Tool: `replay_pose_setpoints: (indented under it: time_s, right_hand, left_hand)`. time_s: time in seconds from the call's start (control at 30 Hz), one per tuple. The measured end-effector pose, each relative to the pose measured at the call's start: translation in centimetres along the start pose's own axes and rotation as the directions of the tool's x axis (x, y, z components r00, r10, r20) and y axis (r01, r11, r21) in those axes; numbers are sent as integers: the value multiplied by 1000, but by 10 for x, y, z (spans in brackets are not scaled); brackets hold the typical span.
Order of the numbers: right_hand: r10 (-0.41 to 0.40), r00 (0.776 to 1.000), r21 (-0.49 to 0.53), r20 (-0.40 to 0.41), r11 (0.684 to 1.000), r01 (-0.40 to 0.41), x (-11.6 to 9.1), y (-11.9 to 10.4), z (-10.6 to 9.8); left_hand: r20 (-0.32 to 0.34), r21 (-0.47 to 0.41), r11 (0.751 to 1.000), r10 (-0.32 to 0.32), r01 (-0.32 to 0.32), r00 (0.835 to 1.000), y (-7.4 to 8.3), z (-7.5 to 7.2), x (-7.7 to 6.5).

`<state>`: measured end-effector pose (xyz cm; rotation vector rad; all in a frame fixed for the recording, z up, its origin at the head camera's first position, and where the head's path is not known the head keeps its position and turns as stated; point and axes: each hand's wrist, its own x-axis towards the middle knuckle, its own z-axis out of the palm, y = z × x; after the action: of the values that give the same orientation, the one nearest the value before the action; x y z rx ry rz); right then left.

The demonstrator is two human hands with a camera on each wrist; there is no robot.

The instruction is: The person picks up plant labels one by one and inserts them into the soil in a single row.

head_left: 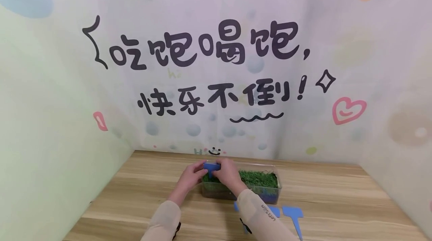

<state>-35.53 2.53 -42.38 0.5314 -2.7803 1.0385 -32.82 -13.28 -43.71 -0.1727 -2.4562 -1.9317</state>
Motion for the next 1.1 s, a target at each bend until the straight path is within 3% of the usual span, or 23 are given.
replay_pose_setpoints:
  time_s: [0.3, 0.57, 1.1]
  right_hand:
    - [38, 999, -9, 13, 999, -38, -1, 2, -1]
    - [47, 997, 78, 55, 996, -51, -3, 4, -11]
    - [47, 999, 122, 5, 991, -47, -15, 6, -30]
  left_hand:
    - [15, 15, 1000, -5, 5, 1000, -4, 3, 0]
    - [12, -15, 1000, -20, 20, 1000, -6, 6, -1]
    - [2, 8, 1000, -19, 19, 1000, -4, 0, -2]
